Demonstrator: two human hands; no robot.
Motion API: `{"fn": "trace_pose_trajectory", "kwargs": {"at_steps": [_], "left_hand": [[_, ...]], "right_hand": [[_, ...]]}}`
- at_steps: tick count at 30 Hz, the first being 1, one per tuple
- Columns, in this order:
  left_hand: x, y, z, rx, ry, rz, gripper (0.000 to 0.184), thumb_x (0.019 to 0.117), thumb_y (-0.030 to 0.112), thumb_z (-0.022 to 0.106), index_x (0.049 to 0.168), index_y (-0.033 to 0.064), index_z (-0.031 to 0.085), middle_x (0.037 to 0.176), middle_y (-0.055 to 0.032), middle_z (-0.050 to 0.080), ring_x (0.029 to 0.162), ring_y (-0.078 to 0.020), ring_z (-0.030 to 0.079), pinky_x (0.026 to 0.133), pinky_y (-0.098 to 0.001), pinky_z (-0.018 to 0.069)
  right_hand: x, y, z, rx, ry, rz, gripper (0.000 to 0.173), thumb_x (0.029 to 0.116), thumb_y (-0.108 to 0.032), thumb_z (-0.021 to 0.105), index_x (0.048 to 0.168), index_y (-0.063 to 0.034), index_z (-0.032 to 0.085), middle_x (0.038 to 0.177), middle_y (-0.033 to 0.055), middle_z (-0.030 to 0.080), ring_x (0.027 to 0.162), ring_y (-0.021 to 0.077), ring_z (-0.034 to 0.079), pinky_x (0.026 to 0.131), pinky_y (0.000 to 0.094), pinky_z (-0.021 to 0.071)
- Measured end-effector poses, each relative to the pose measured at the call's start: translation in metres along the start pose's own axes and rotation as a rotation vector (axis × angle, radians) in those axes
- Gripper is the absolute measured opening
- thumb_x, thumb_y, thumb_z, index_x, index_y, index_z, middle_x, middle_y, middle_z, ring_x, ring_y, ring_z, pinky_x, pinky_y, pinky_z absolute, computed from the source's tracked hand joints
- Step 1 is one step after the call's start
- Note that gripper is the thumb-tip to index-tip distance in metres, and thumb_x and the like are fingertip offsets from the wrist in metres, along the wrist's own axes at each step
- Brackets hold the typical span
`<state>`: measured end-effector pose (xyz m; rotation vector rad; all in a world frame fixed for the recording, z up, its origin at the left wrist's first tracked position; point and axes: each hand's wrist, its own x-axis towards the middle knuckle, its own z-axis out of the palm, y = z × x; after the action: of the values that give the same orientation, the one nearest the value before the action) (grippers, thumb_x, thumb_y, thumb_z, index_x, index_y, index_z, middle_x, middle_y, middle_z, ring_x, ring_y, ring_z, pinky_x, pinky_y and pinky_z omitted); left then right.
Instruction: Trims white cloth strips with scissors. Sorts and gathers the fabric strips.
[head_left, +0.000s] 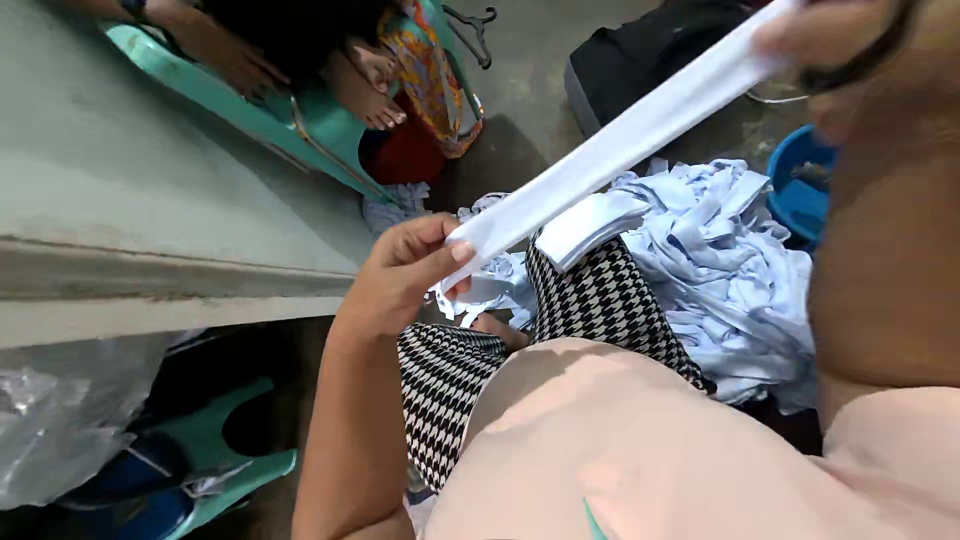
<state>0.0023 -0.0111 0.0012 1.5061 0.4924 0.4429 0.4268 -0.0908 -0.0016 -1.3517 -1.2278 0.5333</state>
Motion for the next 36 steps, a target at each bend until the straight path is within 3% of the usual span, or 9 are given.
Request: {"fn": "trace_pose_trajectory", "kwargs": {"at_steps": [1,4,9,19,32,36], "left_hand": [[0.001,-0.004,0.002,0.005,0.013,-0.05,0.015,0.1021,0.026,0.06,0.099,0.0136,0.069,0.077,0.002,0.067,0.061,-0.004,0.061,0.056,-0.0192,0.0542],[0.003,-0.017,0.007,-0.005,0.077,-0.194,0.016,0.1018,0.024,0.058,0.096,0.0159,0.07,0.074,0.0023,0.067,0.059,-0.0028,0.06,0.056,-0.0179,0.0528],[0.009,-0.03,0.015,0.034,0.191,-0.324,0.018,0.1009,0.021,0.056,0.091,0.0159,0.07,0.068,0.0034,0.065,0.057,-0.0015,0.059,0.056,-0.0159,0.0514],[0.007,-0.039,0.023,0.046,0.266,-0.372,0.019,0.1002,0.021,0.057,0.089,0.0175,0.072,0.068,0.0043,0.067,0.056,-0.0007,0.06,0.056,-0.0155,0.0522],[0.005,-0.047,0.031,0.033,0.281,-0.404,0.019,0.0999,0.017,0.055,0.089,0.014,0.07,0.069,0.0029,0.067,0.057,-0.0018,0.061,0.056,-0.0164,0.0528],[0.004,-0.052,0.029,0.05,0.279,-0.41,0.02,0.101,0.015,0.052,0.09,0.0127,0.069,0.069,0.0032,0.067,0.058,-0.0022,0.062,0.057,-0.0165,0.0535]], "right_hand": [[-0.01,0.005,0.015,-0.022,0.002,0.1,0.032,0.0825,-0.014,0.075,0.11,-0.0137,0.057,0.096,-0.0102,0.059,0.084,-0.002,0.06,0.076,0.0192,0.0552],[-0.034,0.054,0.042,0.036,0.004,0.403,0.025,0.0861,-0.008,0.069,0.108,-0.0066,0.055,0.086,-0.0045,0.061,0.071,0.0036,0.062,0.068,0.0255,0.0582],[-0.048,0.115,0.061,0.166,-0.098,0.703,0.025,0.0898,-0.003,0.069,0.109,-0.0019,0.053,0.082,0.0029,0.062,0.065,0.0096,0.061,0.064,0.0284,0.0568],[-0.049,0.139,0.06,0.14,-0.244,0.747,0.023,0.0861,-0.001,0.071,0.103,-0.0007,0.055,0.08,0.006,0.059,0.063,0.0119,0.057,0.061,0.0292,0.0527],[-0.053,0.145,0.063,0.037,-0.293,0.805,0.027,0.088,-0.003,0.073,0.106,0.0012,0.054,0.084,0.0095,0.058,0.064,0.0151,0.056,0.062,0.0331,0.052],[-0.056,0.14,0.057,-0.126,-0.218,0.694,0.043,0.0876,-0.025,0.081,0.112,0.0024,0.058,0.094,0.0166,0.063,0.078,0.0261,0.063,0.075,0.049,0.0548]]}}
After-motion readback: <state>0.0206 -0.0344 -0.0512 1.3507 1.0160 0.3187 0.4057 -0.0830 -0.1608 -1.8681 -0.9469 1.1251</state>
